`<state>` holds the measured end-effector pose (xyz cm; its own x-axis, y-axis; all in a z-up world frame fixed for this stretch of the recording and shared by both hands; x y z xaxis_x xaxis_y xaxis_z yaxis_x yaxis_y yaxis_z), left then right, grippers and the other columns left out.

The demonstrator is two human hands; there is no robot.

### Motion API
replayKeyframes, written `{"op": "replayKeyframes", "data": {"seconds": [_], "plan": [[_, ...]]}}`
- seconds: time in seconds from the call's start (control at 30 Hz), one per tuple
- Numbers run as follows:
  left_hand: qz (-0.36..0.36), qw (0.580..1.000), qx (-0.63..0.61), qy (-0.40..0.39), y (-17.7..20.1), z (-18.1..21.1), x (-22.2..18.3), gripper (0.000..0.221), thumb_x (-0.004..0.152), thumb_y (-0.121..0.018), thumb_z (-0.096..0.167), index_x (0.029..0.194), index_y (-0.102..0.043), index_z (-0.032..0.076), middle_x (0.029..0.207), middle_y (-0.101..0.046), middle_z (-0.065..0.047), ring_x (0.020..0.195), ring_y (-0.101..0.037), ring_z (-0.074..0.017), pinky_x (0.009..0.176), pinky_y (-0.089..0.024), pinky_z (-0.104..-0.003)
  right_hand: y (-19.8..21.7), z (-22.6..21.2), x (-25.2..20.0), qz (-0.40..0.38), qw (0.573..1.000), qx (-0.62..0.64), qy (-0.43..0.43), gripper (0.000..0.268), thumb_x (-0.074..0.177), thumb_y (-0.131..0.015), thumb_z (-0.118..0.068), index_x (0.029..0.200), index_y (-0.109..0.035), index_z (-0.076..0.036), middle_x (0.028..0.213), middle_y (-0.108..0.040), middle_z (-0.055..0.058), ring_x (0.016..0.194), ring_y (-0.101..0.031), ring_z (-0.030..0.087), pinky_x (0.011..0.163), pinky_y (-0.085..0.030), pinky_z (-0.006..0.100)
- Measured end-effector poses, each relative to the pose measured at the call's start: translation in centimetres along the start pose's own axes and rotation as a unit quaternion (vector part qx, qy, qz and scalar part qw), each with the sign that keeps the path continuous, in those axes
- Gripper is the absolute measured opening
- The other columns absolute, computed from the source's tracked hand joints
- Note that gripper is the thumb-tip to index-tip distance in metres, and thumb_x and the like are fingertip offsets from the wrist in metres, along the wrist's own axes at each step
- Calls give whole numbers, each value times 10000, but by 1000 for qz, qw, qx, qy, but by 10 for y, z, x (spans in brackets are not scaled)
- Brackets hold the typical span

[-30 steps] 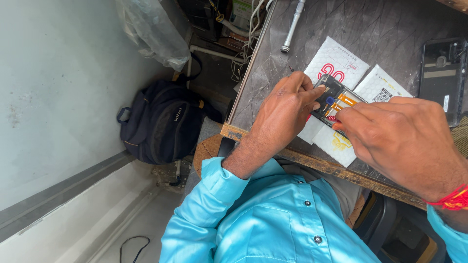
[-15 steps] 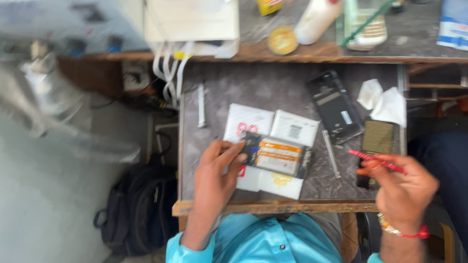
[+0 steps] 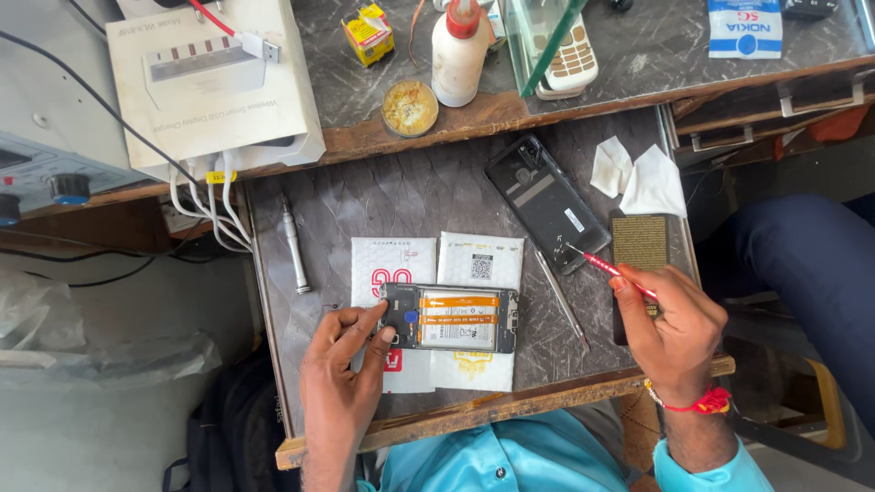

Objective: The person is using a screwdriver to remove and replace components inside an open mobile phone on a workbench.

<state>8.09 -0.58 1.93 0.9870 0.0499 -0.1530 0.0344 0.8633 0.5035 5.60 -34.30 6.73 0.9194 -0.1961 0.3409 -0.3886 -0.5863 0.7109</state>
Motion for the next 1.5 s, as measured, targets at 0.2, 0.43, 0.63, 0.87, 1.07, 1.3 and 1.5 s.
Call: {"op": "replayKeyframes", "data": {"seconds": [0.2, 0.43, 0.63, 0.87, 1.07, 1.3, 1.5], "plan": [[-12, 998, -48, 33, -1, 2, 2, 331, 877, -744, 120, 1204, -753, 71, 1004, -657, -55, 867, -657, -114, 499, -617, -230, -1, -2, 0, 0, 1000, 25, 10, 108, 977, -756, -4, 1074, -723, 30, 847, -670, 115, 684, -633, 155, 631, -473, 255], [-2, 1000, -2, 6, 2, 5, 2, 331, 870, -763, 153, 1196, -763, 96, 990, -680, -53, 834, -676, -132, 498, -562, -266, -1, 2, -2, 1, 1000, 17, -4, 117, 979, -757, 15, 1081, -725, 62, 854, -693, 136, 754, -665, 170, 697, -502, 264], [31, 996, 19, -81, 6, 11, -2, 312, 872, -780, 144, 1177, -770, 80, 1001, -693, -91, 873, -697, -228, 713, -557, -348, 0, 23, -20, 6, 969, 239, -64, 138, 1076, -688, 20, 1171, -673, 117, 1003, -729, 154, 890, -723, 169, 870, -618, 292], [68, 989, 41, -123, 8, 15, -9, 303, 889, -786, 161, 1177, -762, 70, 991, -675, -94, 883, -669, -276, 739, -536, -394, -39, -10, -19, -98, 916, 381, -79, 146, 1092, -682, 9, 1152, -658, 140, 948, -719, 166, 864, -748, 211, 868, -656, 351], [79, 985, 71, -138, 6, 17, -13, 298, 910, -768, 157, 1192, -751, 62, 969, -641, -83, 894, -640, -267, 737, -534, -395, -84, -71, 17, -232, 944, 234, -6, 156, 1001, -690, -33, 1093, -697, 92, 946, -764, 156, 882, -782, 206, 752, -628, 284], [75, 986, 51, -141, 11, 15, -14, 294, 922, -755, 138, 1210, -747, 80, 990, -622, -67, 904, -630, -246, 756, -547, -387, -120, -87, 23, -282, 936, 211, 16, 151, 995, -686, -44, 1083, -707, 78, 931, -774, 142, 859, -781, 191, 680, -606, 257], [63, 989, 43, -130, 8, 8, -12, 302, 922, -762, 146, 1218, -748, 91, 994, -613, -52, 891, -618, -223, 746, -552, -371, -127, -78, 16, -280, 933, 226, 4, 153, 1037, -676, -56, 1103, -699, 80, 886, -743, 143, 870, -772, 190, 714, -613, 263]]}}
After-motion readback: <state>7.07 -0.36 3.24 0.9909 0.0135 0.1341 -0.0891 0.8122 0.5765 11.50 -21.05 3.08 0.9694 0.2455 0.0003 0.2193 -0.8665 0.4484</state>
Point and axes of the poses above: each hand's wrist, its own x-axis towards the middle knuckle, its own y-axis out of the back of the hand, z = x × y, the point moved 6 cm from there along x, towards the middle knuckle
